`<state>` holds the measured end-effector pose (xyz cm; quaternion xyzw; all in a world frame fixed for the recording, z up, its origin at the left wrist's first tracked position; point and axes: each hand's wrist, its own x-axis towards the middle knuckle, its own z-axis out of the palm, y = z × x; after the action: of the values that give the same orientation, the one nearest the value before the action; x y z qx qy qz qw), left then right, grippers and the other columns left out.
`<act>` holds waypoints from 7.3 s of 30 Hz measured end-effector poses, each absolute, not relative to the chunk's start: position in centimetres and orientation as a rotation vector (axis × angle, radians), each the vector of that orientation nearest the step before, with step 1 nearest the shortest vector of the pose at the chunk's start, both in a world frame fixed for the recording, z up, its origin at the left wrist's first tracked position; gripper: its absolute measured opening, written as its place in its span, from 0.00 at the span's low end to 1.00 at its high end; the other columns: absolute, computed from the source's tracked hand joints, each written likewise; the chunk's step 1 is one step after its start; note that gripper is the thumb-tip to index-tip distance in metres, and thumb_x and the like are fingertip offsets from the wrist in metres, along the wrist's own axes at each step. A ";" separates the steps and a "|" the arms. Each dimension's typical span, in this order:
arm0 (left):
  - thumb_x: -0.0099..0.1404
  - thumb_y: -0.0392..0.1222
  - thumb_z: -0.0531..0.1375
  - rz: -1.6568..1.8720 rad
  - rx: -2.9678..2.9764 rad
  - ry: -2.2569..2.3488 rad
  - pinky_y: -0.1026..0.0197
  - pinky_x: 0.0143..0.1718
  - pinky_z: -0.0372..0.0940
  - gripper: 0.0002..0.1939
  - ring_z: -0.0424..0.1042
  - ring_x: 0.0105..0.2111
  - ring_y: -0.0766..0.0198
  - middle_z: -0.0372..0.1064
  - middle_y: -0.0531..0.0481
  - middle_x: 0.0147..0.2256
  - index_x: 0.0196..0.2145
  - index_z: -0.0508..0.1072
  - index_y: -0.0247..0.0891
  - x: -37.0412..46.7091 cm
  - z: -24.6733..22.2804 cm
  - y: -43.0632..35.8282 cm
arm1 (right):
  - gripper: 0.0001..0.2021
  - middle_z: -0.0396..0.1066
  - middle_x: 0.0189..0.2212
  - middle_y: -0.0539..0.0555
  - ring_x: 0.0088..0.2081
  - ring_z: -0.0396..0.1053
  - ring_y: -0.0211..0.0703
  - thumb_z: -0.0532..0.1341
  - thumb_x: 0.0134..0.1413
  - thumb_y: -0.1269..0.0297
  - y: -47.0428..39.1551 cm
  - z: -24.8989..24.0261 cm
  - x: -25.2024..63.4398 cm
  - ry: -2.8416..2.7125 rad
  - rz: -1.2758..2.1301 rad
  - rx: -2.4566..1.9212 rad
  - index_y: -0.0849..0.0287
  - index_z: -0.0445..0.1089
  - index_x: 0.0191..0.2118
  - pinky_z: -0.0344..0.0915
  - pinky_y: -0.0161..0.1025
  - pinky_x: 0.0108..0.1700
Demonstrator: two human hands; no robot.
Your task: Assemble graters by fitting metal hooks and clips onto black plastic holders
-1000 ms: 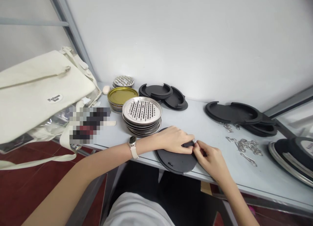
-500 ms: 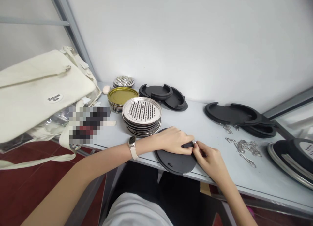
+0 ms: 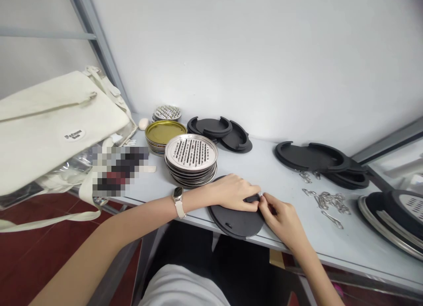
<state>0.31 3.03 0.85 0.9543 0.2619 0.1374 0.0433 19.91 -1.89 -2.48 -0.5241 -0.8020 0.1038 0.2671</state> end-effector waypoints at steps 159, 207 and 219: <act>0.67 0.50 0.52 0.393 2.837 0.854 0.61 0.25 0.54 0.13 0.72 0.27 0.61 0.74 0.50 0.31 0.34 0.68 0.40 0.3 1.5 2.7 | 0.16 0.51 0.14 0.44 0.17 0.51 0.32 0.52 0.57 0.63 -1.9 -2.4 19.9 -2.142 0.254 -1.411 0.57 0.51 0.19 0.51 0.31 0.22; 0.67 0.51 0.50 0.388 2.888 0.814 0.61 0.25 0.52 0.12 0.73 0.28 0.61 0.74 0.52 0.31 0.35 0.65 0.41 0.2 1.1 2.9 | 0.13 0.55 0.15 0.42 0.16 0.54 0.31 0.51 0.61 0.61 -1.6 -2.9 20.2 -2.203 0.231 -1.381 0.55 0.53 0.25 0.55 0.29 0.21; 0.67 0.50 0.51 0.375 2.888 0.850 0.61 0.26 0.53 0.11 0.73 0.28 0.61 0.74 0.52 0.29 0.34 0.66 0.41 0.3 1.3 3.0 | 0.13 0.55 0.15 0.43 0.17 0.54 0.32 0.52 0.58 0.64 -1.8 -2.6 20.0 -2.161 0.264 -1.363 0.56 0.52 0.24 0.53 0.31 0.23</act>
<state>0.34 2.99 1.29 0.9505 0.2799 0.1235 0.0540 20.00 -1.84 -2.64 -0.5091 -0.8070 0.0987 0.2827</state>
